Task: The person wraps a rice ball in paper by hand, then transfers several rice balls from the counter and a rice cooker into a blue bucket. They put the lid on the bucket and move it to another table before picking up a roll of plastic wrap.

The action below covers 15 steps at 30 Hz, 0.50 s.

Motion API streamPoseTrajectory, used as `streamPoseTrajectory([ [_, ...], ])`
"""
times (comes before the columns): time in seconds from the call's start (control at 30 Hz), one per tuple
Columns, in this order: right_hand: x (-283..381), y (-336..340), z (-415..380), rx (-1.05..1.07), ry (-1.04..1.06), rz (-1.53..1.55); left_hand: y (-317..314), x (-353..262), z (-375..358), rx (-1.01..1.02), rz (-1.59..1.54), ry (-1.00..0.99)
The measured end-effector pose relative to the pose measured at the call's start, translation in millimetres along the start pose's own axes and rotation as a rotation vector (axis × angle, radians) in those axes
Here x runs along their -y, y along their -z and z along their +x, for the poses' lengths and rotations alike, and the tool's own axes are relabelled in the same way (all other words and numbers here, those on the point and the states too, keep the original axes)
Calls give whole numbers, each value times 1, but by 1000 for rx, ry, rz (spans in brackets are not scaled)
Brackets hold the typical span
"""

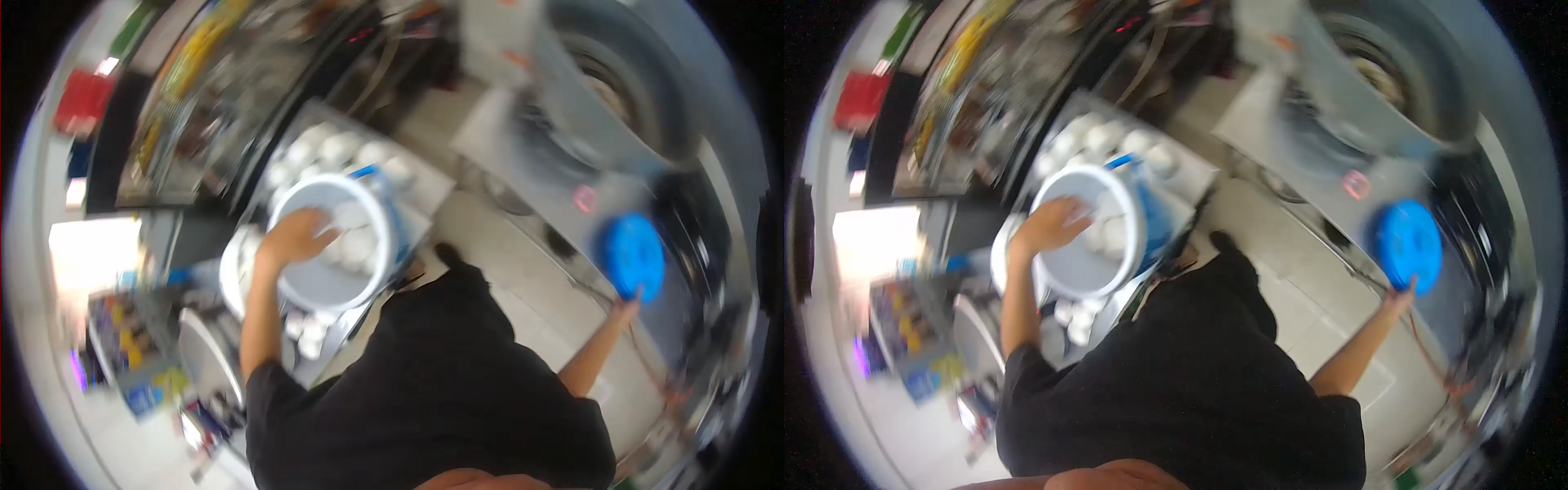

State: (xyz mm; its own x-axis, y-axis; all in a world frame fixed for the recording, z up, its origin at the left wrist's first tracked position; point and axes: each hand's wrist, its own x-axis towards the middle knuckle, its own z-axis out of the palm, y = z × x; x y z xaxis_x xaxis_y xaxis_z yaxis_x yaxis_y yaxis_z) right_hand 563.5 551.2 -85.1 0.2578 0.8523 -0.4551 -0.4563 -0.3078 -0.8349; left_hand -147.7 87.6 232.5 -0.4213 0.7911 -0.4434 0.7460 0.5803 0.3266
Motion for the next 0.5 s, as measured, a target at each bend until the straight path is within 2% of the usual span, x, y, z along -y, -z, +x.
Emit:
streamPoseTrajectory([
  [0.07,-3,-39,-23,3,26,108,-30,25,-6,-48,-72,-34],
  [0.1,1,-37,-17,19,43,126,-37,26,-6,-15,-192,-55],
  [0.2,-13,-25,19,3,117,60,-51,17,-4,41,-250,-94],
  [0.23,-5,-35,18,-88,92,-17,-52,12,-1,84,-229,-80],
  [0.33,-8,-64,1,-331,25,-223,-76,20,15,67,59,189],
  [0.43,-3,-83,4,-469,-29,-278,-94,52,35,316,209,274],
  [0.5,-2,-82,14,-456,-21,-343,-96,70,41,340,134,206],
])
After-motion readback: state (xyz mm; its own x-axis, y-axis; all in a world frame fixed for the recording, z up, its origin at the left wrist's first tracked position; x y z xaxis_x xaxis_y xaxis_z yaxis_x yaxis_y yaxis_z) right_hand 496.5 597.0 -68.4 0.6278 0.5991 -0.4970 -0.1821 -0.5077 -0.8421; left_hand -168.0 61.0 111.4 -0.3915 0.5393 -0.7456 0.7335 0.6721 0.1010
